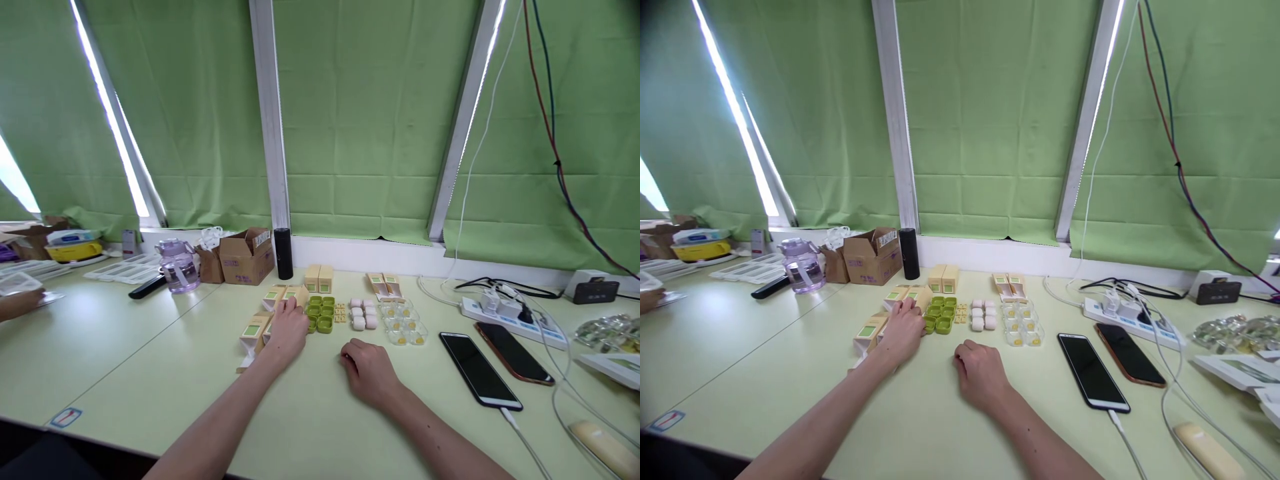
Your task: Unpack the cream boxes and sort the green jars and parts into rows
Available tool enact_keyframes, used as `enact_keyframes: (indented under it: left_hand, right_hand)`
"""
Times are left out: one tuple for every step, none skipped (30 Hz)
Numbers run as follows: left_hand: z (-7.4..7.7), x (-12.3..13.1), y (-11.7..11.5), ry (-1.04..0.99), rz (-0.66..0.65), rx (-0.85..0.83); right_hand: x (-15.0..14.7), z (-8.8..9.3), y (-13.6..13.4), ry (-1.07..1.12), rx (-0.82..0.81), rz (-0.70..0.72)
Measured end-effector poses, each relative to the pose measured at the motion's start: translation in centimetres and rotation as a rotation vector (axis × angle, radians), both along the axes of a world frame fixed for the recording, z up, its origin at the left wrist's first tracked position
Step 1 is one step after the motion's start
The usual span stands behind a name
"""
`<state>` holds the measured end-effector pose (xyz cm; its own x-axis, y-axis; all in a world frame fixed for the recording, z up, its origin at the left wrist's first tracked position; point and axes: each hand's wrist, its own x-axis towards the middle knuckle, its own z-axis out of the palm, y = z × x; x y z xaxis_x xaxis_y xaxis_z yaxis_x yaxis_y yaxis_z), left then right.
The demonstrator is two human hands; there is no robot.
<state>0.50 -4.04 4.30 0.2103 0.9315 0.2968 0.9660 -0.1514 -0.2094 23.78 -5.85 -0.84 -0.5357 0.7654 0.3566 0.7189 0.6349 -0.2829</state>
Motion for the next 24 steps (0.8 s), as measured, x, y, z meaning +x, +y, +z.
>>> enact_keyframes:
  left_hand:
    - [-0.02, 0.04, -0.01, -0.002, -0.003, 0.001]
    - [-0.03, 0.09, -0.02, -0.004, -0.004, 0.0]
    - [-0.02, 0.13, -0.03, -0.004, -0.006, -0.003]
    - [0.0, 0.18, -0.04, -0.004, -0.004, -0.008]
    - [0.04, 0.23, -0.04, -0.005, -0.001, -0.014]
    - [0.08, 0.27, -0.04, -0.007, 0.003, -0.019]
    - [0.12, 0.3, -0.04, -0.009, 0.007, -0.023]
    - [0.15, 0.32, -0.04, -0.013, 0.01, -0.024]
    - [0.18, 0.32, -0.04, -0.015, 0.014, -0.025]
    - [0.19, 0.32, -0.04, -0.016, 0.017, -0.027]
    - [0.2, 0.31, -0.05, -0.015, 0.019, -0.026]
    - [0.19, 0.3, -0.06, -0.014, 0.02, -0.025]
    - [0.19, 0.3, -0.08, -0.011, 0.02, -0.023]
    - [0.19, 0.3, -0.1, -0.009, 0.02, -0.02]
    - [0.2, 0.3, -0.13, -0.007, 0.021, -0.018]
    - [0.21, 0.32, -0.17, -0.007, 0.022, -0.015]
    - [0.24, 0.34, -0.22, -0.01, 0.023, -0.013]
    - [0.28, 0.36, -0.28, -0.016, 0.023, -0.011]
    - [0.32, 0.39, -0.34, -0.026, 0.022, -0.006]
    - [0.37, 0.42, -0.41, -0.039, 0.02, -0.001]
    - [0.42, 0.44, -0.48, -0.052, 0.018, 0.005]
    - [0.46, 0.46, -0.54, -0.065, 0.018, 0.014]
    - [0.51, 0.49, -0.61, -0.075, 0.017, 0.026]
    - [0.56, 0.5, -0.67, -0.084, 0.018, 0.041]
  right_hand:
    - [0.0, -0.04, 0.01, 0.0, 0.004, 0.0]
    - [0.0, -0.08, 0.03, -0.001, 0.006, 0.0]
    - [0.0, -0.12, 0.03, -0.001, 0.008, 0.0]
    - [0.0, -0.15, 0.04, -0.001, 0.009, -0.001]
    - [-0.01, -0.16, 0.03, 0.0, 0.009, -0.002]
    - [-0.02, -0.14, 0.01, 0.002, 0.008, -0.002]
    - [-0.03, -0.09, -0.01, 0.004, 0.005, -0.003]
    - [-0.04, -0.02, -0.05, 0.006, 0.003, -0.003]
    - [-0.06, 0.08, -0.09, 0.007, -0.001, -0.002]
    - [-0.07, 0.18, -0.14, 0.008, -0.006, -0.002]
    - [-0.09, 0.27, -0.18, 0.007, -0.011, -0.002]
    - [-0.1, 0.36, -0.22, 0.005, -0.014, -0.004]
    - [-0.11, 0.43, -0.25, 0.001, -0.017, -0.007]
    - [-0.11, 0.48, -0.26, -0.003, -0.018, -0.01]
    - [-0.12, 0.51, -0.27, -0.007, -0.017, -0.012]
    - [-0.12, 0.52, -0.25, -0.01, -0.015, -0.013]
    - [-0.12, 0.52, -0.23, -0.012, -0.012, -0.013]
    - [-0.12, 0.52, -0.2, -0.013, -0.009, -0.012]
    - [-0.12, 0.51, -0.16, -0.015, -0.008, -0.012]
    - [-0.12, 0.5, -0.13, -0.017, -0.008, -0.012]
    - [-0.12, 0.49, -0.1, -0.019, -0.01, -0.014]
    - [-0.12, 0.48, -0.08, -0.022, -0.012, -0.016]
    - [-0.11, 0.48, -0.06, -0.026, -0.016, -0.017]
    - [-0.1, 0.49, -0.06, -0.028, -0.018, -0.018]
